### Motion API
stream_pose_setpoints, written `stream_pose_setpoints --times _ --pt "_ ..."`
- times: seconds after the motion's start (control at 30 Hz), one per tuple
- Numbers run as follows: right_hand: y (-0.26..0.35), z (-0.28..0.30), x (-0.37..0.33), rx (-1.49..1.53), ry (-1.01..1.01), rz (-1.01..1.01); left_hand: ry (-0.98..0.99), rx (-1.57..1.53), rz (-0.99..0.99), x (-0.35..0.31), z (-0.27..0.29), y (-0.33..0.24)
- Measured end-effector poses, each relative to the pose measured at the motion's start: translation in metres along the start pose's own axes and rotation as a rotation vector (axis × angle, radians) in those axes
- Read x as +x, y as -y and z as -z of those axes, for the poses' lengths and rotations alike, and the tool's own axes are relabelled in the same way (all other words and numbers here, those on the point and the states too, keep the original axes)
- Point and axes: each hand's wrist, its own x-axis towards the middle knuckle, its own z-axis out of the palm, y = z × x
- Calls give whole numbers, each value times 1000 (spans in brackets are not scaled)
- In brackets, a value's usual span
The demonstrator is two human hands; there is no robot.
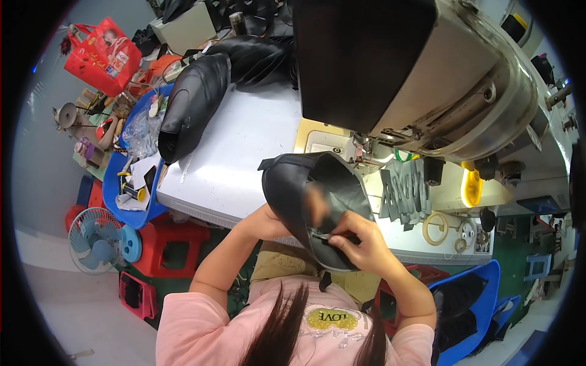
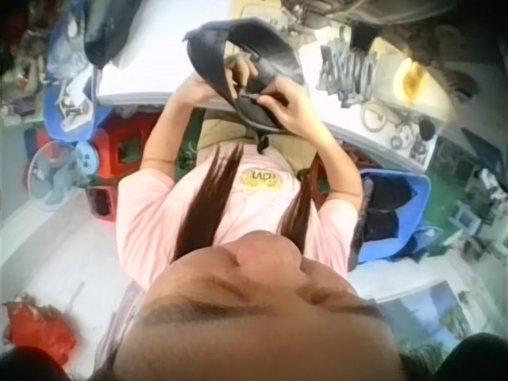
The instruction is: The person sews black leather shoe uppers using a sewing machine. They repeatedly pick up a shoe, align it under the needle, sew a section, and then inspect the stitching before moving to the next shoe.
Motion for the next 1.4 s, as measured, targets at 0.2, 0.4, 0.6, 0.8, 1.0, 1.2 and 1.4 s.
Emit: stream_pose_setpoints --times 0.2,0.4,0.6,0.8,1.0,1.2,1.4 --pt "-10 34 -25 327 -447 135 -341 -353 23 -11 -1 -3" --pt "-19 37 -17 -87 -693 20 -454 -694 465 -37 -23 12" --pt "-27 32 17 -453 -765 261 -371 -185 742 -45 -63 19" --pt "-13 4 -18 -196 -609 217 -748 -499 280 -48 -79 21" --pt "-3 -32 -23 168 -529 6 -809 -473 199 -35 -76 20" --pt "-3 -38 -22 410 -538 -200 -804 -499 217 -37 -75 23" --pt "-4 -38 -19 510 -459 -346 -814 -511 230 -36 -75 20"
